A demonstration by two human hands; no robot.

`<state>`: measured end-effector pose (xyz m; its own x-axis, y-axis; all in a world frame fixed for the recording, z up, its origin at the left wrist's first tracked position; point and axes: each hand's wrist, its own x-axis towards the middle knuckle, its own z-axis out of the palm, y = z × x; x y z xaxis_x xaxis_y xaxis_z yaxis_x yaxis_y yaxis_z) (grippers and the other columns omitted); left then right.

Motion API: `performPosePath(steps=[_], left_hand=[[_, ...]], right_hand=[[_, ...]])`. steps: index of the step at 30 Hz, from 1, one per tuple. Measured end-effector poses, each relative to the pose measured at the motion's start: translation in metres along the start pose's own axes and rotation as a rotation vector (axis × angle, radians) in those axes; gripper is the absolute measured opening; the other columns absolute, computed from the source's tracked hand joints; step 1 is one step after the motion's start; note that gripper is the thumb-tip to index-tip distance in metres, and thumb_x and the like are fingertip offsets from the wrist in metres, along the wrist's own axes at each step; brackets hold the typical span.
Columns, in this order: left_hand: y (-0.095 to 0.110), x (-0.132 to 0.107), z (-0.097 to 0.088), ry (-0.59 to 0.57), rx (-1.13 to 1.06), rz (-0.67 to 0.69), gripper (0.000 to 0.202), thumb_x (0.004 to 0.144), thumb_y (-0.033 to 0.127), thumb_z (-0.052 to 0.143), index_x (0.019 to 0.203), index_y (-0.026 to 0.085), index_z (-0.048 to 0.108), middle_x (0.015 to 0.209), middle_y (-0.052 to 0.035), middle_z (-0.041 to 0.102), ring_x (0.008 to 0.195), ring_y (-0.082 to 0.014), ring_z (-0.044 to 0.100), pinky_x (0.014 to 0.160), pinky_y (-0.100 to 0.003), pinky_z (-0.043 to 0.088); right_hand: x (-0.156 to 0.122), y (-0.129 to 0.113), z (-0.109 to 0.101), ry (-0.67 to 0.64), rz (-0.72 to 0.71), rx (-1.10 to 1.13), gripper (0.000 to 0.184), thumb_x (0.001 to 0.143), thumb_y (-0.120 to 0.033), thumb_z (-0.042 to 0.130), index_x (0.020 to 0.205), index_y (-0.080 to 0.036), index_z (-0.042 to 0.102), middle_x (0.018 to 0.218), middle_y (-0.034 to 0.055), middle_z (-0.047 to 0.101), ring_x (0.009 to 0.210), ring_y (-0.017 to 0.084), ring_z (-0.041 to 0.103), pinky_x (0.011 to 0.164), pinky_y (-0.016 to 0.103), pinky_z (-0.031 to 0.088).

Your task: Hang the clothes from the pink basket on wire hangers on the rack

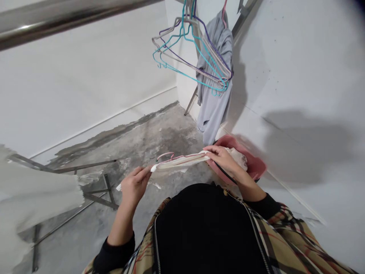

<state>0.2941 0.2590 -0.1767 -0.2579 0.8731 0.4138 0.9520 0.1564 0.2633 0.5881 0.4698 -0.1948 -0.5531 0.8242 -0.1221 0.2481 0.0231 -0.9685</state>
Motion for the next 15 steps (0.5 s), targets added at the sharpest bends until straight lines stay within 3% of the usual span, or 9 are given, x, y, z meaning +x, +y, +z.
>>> performPosePath(steps=[2,5,7,11,15], left_hand=[[-0.003,-0.001,0.007,-0.013,-0.12,-0.044,0.021,0.09,0.031,0.058,0.101,0.026,0.075,0.072,-0.0001,0.064,0.061,-0.0086,0.058,0.055,-0.017,0.037],[-0.011,0.0,0.013,-0.02,-0.279,-0.11,0.022,0.089,0.034,0.059,0.098,0.023,0.076,0.069,-0.0005,0.062,0.058,-0.0097,0.055,0.056,-0.018,0.039],[-0.016,0.002,0.015,-0.031,-0.362,-0.143,0.023,0.088,0.035,0.059,0.097,0.021,0.076,0.068,-0.0013,0.063,0.058,-0.0111,0.055,0.056,-0.02,0.04],[-0.013,0.009,0.015,-0.067,-0.482,-0.143,0.022,0.086,0.033,0.06,0.095,0.02,0.076,0.068,-0.002,0.063,0.06,-0.0126,0.055,0.058,-0.022,0.041],[0.002,0.019,0.018,-0.063,-0.54,-0.12,0.021,0.086,0.031,0.06,0.094,0.02,0.076,0.068,-0.0015,0.063,0.063,-0.0126,0.056,0.06,-0.022,0.042]], right_hand=[[0.0,-0.004,-0.008,-0.088,-0.128,-0.1,0.034,0.084,-0.036,0.057,0.111,-0.02,0.068,0.095,0.0047,0.069,0.079,0.016,0.063,0.07,0.028,0.053],[0.004,-0.004,-0.02,0.001,-0.339,-0.329,0.035,0.088,-0.039,0.056,0.118,-0.023,0.065,0.111,0.008,0.066,0.099,0.021,0.062,0.083,0.035,0.051],[0.008,-0.002,-0.025,-0.034,-0.437,-0.544,0.035,0.089,-0.04,0.057,0.12,-0.024,0.063,0.117,0.0089,0.064,0.109,0.024,0.058,0.093,0.041,0.046],[0.009,-0.009,-0.026,-0.198,-0.51,-0.807,0.032,0.099,-0.038,0.04,0.102,-0.02,0.066,0.093,0.0073,0.069,0.091,0.022,0.061,0.09,0.041,0.044],[0.001,-0.026,-0.021,-0.229,-0.517,-0.91,0.042,0.101,-0.042,0.032,0.09,-0.019,0.065,0.085,0.0072,0.069,0.083,0.021,0.061,0.082,0.035,0.045]])
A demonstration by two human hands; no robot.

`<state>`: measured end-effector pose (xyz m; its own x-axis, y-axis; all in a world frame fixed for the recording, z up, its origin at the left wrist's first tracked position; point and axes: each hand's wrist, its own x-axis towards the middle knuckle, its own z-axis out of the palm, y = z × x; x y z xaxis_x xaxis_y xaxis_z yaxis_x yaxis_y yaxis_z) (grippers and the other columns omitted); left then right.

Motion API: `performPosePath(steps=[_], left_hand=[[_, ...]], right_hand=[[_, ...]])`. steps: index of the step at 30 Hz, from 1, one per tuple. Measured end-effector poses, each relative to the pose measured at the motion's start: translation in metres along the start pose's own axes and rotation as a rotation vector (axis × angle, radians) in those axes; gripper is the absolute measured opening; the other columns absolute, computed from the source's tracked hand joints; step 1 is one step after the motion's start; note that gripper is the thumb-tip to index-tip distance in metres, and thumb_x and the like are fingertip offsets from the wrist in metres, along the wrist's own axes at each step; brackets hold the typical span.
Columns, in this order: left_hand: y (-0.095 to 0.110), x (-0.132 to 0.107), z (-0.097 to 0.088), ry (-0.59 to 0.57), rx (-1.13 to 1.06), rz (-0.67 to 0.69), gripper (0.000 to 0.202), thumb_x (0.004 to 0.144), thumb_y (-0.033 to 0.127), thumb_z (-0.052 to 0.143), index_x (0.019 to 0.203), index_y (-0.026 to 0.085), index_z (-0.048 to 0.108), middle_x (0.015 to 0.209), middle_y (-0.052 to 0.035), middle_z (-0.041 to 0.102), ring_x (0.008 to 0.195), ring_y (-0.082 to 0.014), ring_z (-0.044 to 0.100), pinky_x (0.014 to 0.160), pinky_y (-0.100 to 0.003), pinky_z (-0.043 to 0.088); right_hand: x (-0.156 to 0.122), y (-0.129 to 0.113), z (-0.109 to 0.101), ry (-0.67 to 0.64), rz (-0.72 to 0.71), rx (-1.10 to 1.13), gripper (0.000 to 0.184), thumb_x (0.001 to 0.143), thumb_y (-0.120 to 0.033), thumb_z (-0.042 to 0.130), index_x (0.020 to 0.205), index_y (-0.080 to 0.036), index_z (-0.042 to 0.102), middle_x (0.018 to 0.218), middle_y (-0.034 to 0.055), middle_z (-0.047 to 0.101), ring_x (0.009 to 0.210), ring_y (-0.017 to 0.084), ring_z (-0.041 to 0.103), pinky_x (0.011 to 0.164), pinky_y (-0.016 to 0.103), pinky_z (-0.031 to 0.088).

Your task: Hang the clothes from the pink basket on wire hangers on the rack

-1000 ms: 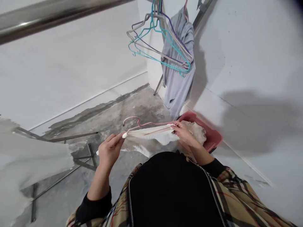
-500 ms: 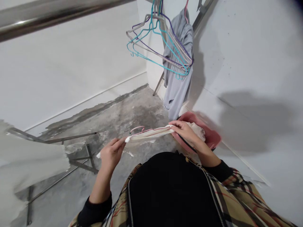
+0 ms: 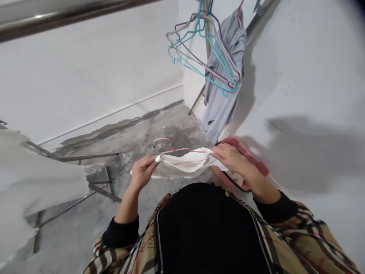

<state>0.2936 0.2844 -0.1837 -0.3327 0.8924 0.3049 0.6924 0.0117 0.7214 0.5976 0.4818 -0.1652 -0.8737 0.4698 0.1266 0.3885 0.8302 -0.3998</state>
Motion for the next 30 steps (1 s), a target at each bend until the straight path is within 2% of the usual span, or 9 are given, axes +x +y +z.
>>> performPosePath(steps=[5,8,11,14,17,22,26,28,30], left_hand=[[0.008,0.01,0.004,-0.059,-0.002,0.055,0.022,0.086,0.036,0.061,0.093,0.021,0.077,0.058,0.0016,0.054,0.055,-0.0107,0.051,0.054,-0.021,0.038],[0.007,0.011,-0.007,-0.101,0.037,0.034,0.025,0.085,0.038,0.064,0.1,0.022,0.075,0.066,0.0,0.062,0.059,-0.0113,0.055,0.058,-0.021,0.042],[0.001,0.007,-0.022,-0.084,0.043,-0.025,0.027,0.084,0.04,0.064,0.1,0.02,0.075,0.081,-0.0042,0.072,0.069,-0.0143,0.062,0.066,-0.023,0.048],[-0.009,0.0,-0.031,-0.013,0.054,-0.106,0.027,0.083,0.04,0.063,0.093,0.018,0.075,0.087,-0.0069,0.074,0.077,-0.0174,0.065,0.07,-0.026,0.05],[-0.016,-0.003,-0.032,0.038,0.064,-0.175,0.027,0.082,0.04,0.063,0.09,0.018,0.076,0.084,-0.007,0.075,0.075,-0.018,0.066,0.069,-0.027,0.051],[-0.022,-0.005,-0.035,0.119,-0.032,-0.23,0.029,0.078,0.04,0.066,0.094,0.018,0.075,0.089,-0.0079,0.075,0.081,-0.0195,0.068,0.075,-0.03,0.053],[-0.032,-0.009,-0.042,0.382,-0.109,-0.304,0.034,0.075,0.039,0.069,0.098,0.015,0.073,0.091,-0.0084,0.074,0.082,-0.0182,0.068,0.078,-0.03,0.054],[-0.038,-0.011,-0.041,0.488,-0.095,-0.328,0.036,0.077,0.04,0.067,0.101,0.014,0.071,0.091,-0.0082,0.073,0.081,-0.0172,0.067,0.078,-0.03,0.054],[-0.041,-0.012,-0.034,0.502,0.005,-0.32,0.034,0.08,0.038,0.063,0.103,0.015,0.07,0.095,-0.0083,0.071,0.082,-0.0166,0.066,0.08,-0.031,0.053]], right_hand=[[-0.006,-0.008,-0.002,0.029,0.023,0.007,0.043,0.101,-0.043,0.032,0.093,-0.022,0.068,0.088,0.0059,0.072,0.084,0.02,0.066,0.077,0.031,0.048],[-0.012,-0.002,-0.003,0.09,0.044,0.053,0.04,0.1,-0.042,0.036,0.098,-0.021,0.07,0.093,0.0057,0.075,0.088,0.021,0.068,0.079,0.032,0.05],[-0.021,0.007,-0.008,0.156,0.083,0.084,0.039,0.098,-0.042,0.039,0.105,-0.021,0.071,0.1,0.006,0.075,0.093,0.022,0.07,0.082,0.033,0.052],[-0.028,0.015,-0.012,0.191,0.102,0.111,0.038,0.097,-0.043,0.041,0.107,-0.022,0.071,0.103,0.0054,0.075,0.093,0.022,0.07,0.083,0.033,0.053],[-0.032,0.019,-0.013,0.207,0.13,0.139,0.039,0.096,-0.045,0.042,0.107,-0.024,0.072,0.105,0.0046,0.075,0.095,0.022,0.07,0.083,0.033,0.053],[-0.034,0.018,-0.018,0.124,0.131,0.227,0.037,0.096,-0.041,0.044,0.115,-0.023,0.07,0.113,0.0038,0.073,0.101,0.022,0.069,0.089,0.035,0.053],[-0.04,0.02,-0.022,0.024,0.166,0.173,0.037,0.097,-0.039,0.041,0.118,-0.026,0.069,0.116,0.0013,0.071,0.105,0.024,0.067,0.092,0.039,0.052],[-0.043,0.022,-0.019,0.054,0.179,0.164,0.037,0.097,-0.04,0.042,0.117,-0.025,0.069,0.114,0.0019,0.072,0.103,0.025,0.068,0.091,0.039,0.052],[-0.043,0.022,-0.014,0.142,0.174,0.204,0.037,0.096,-0.041,0.044,0.114,-0.022,0.07,0.108,0.0037,0.074,0.097,0.024,0.069,0.087,0.037,0.054]])
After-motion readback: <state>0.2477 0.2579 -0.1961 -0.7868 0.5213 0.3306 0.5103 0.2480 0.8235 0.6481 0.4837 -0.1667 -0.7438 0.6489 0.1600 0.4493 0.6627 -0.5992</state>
